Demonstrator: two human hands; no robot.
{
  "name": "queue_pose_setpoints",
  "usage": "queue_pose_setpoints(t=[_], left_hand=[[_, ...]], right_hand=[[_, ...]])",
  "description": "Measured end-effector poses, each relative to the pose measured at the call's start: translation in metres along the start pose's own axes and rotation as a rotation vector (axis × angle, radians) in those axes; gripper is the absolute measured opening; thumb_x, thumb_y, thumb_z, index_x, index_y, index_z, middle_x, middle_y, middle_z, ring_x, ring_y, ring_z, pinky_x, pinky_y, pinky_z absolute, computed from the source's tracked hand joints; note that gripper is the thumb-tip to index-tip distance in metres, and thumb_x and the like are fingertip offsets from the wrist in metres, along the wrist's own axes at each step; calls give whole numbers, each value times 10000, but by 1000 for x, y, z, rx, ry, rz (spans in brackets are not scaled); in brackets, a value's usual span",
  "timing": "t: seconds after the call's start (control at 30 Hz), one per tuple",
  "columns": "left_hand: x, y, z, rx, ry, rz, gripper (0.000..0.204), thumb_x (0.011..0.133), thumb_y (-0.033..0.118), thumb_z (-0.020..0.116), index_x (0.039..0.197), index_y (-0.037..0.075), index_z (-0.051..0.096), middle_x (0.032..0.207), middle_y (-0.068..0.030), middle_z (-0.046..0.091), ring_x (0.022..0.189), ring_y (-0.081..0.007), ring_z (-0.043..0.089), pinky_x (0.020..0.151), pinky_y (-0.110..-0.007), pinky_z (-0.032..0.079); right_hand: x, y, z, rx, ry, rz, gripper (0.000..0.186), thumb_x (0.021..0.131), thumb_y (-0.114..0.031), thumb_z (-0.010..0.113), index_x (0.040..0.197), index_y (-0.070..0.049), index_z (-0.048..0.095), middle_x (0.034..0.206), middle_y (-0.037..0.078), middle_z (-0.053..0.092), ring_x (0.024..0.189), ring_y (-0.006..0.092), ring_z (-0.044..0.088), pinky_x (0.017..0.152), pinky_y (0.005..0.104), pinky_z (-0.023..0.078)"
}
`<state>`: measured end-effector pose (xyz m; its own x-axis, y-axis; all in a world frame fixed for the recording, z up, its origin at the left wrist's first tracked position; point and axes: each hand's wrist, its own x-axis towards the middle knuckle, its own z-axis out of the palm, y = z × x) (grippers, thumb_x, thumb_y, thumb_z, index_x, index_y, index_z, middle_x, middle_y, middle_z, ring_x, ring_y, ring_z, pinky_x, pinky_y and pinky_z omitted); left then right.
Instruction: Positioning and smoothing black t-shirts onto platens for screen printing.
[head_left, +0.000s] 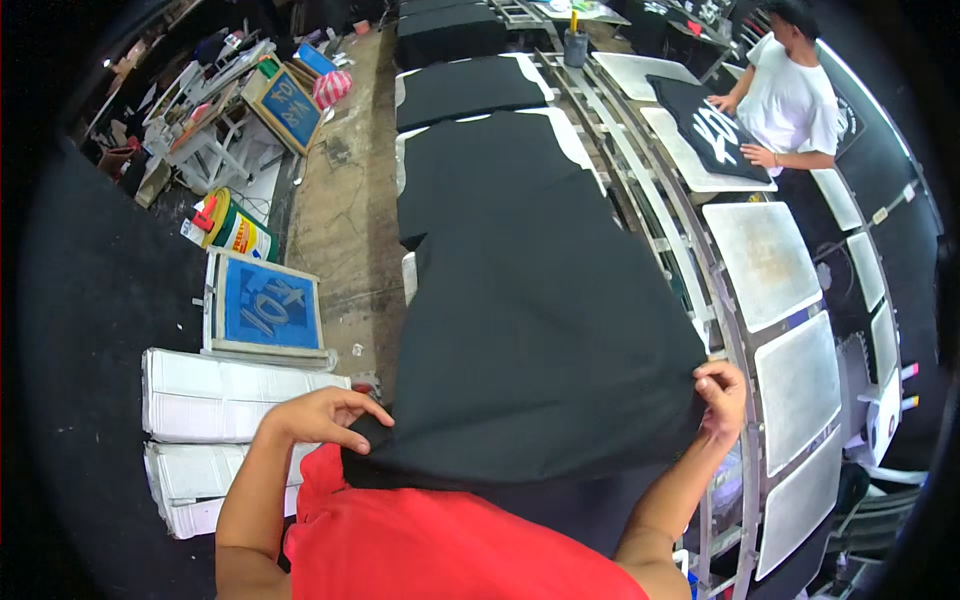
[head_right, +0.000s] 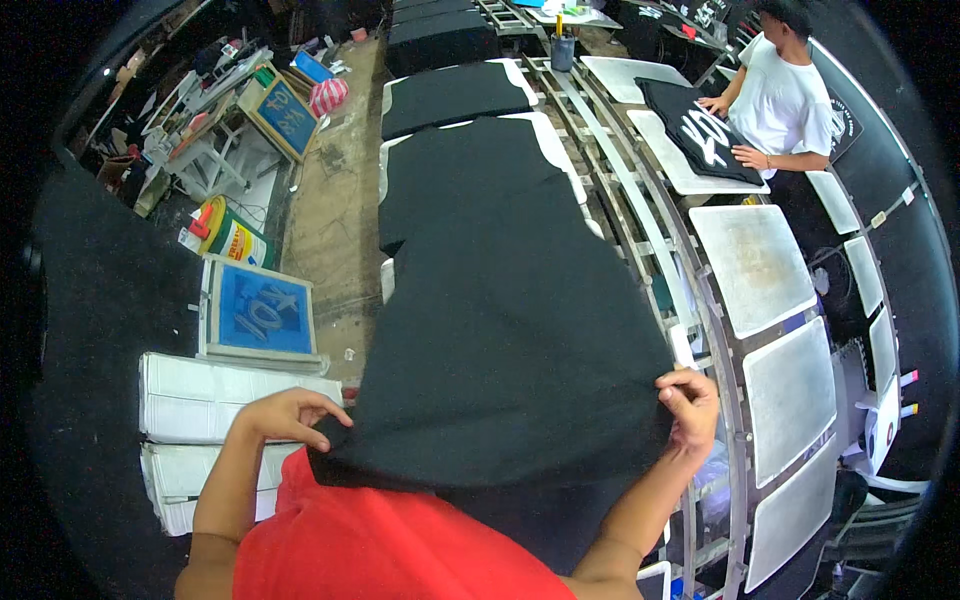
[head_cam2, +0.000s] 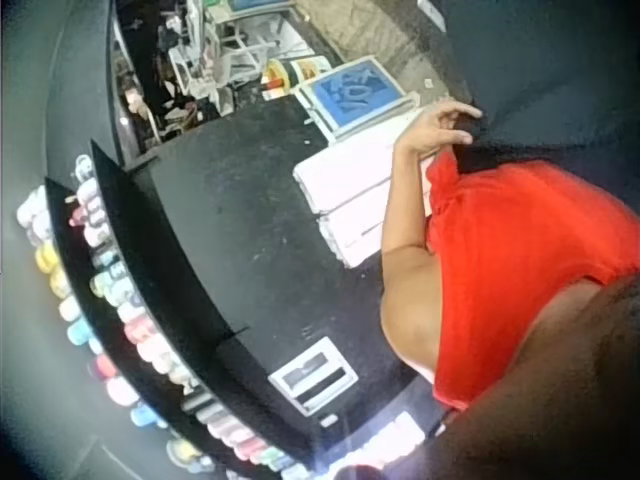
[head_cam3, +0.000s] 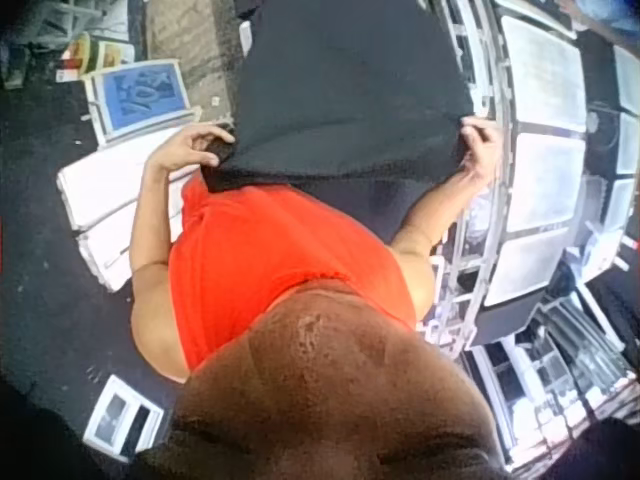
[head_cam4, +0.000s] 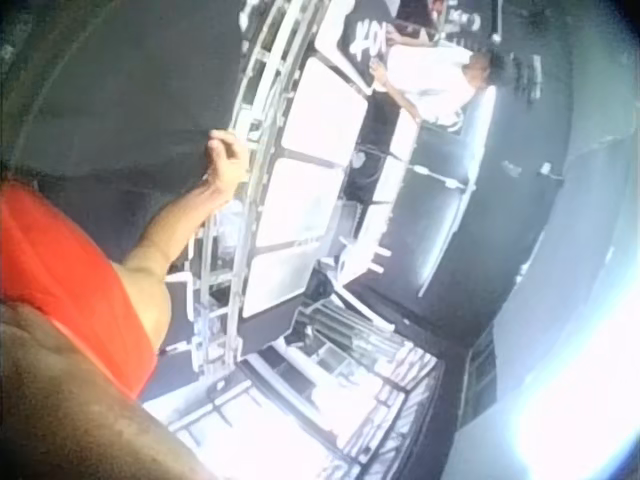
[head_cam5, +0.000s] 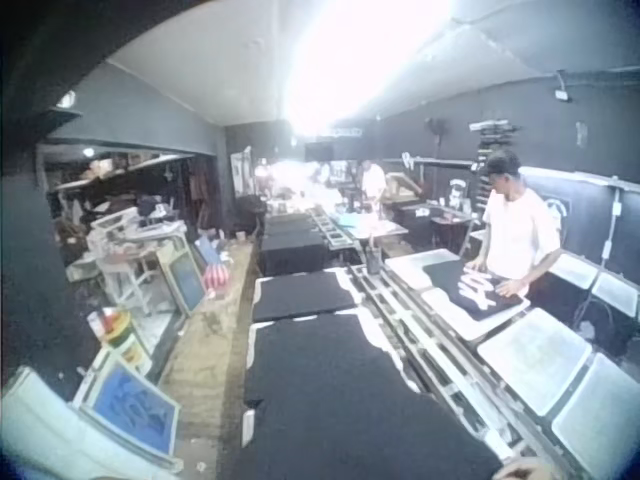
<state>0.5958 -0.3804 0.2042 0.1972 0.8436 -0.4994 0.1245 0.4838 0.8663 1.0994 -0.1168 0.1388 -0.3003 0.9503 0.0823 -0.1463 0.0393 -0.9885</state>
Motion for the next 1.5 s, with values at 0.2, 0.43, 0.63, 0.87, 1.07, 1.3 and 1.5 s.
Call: queue_pose_setpoints(t=[0.2, 0.43, 0.63, 0.87, 1.07, 1.3, 1.5], left_hand=[[8, -47, 2, -247, 39, -148, 369, 714, -40, 780, 1065, -4, 673, 989, -40, 642, 904, -122, 586, 810, -238, 465], [1, -83, 19, -483, -85, -86, 448, 721, -55, 760, 1141, -13, 610, 1113, -111, 635, 1031, -195, 614, 914, -313, 489], [42, -30, -47, -629, 466, 383, 492, 763, 46, 749, 1227, 14, 587, 1086, -106, 659, 989, -210, 649, 891, -353, 524], [107, 117, -163, -440, 785, 933, 452, 860, -13, 642, 1293, -14, 511, 1172, -140, 622, 1049, -234, 624, 936, -359, 515], [55, 184, -151, -211, 842, 1131, 469, 880, 19, 634, 1333, 14, 513, 1282, -119, 571, 1166, -197, 545, 1013, -325, 431], [84, 89, -132, -340, 831, 810, 413, 828, 13, 685, 1228, 14, 582, 1090, -92, 650, 991, -173, 629, 913, -307, 496], [158, -25, -115, -529, 686, 540, 313, 842, -32, 652, 1153, -12, 615, 1075, -96, 641, 1006, -174, 606, 924, -306, 482]], right_hand=[[-32, 20, -22, 28, 34, 62, 189, 729, -85, 772, 873, 9, 695, 821, 42, 619, 741, 115, 544, 673, 249, 402], [-2, 32, -32, 122, 3, 59, 255, 718, -118, 784, 886, 36, 670, 806, 53, 613, 703, 112, 536, 651, 232, 397], [142, 13, 47, 134, -85, 20, 425, 790, -118, 730, 1156, 65, 615, 1098, 102, 636, 957, 132, 587, 856, 236, 437], [352, -76, 122, 112, -194, -371, 431, 830, -117, 719, 1218, 31, 603, 1146, 83, 638, 1046, 150, 558, 899, 222, 398], [368, -167, 111, 157, -361, -571, 348, 907, -76, 639, 1239, 11, 582, 1030, 56, 685, 645, 67, 633, 677, 172, 500], [330, -92, 115, -80, -215, -306, 269, 880, -103, 657, 1140, -34, 668, 1079, 48, 680, 993, 137, 606, 886, 249, 443], [321, 43, 86, -113, -171, 151, 215, 870, -97, 658, 1072, -37, 698, 993, 37, 682, 912, 131, 603, 844, 251, 446]])
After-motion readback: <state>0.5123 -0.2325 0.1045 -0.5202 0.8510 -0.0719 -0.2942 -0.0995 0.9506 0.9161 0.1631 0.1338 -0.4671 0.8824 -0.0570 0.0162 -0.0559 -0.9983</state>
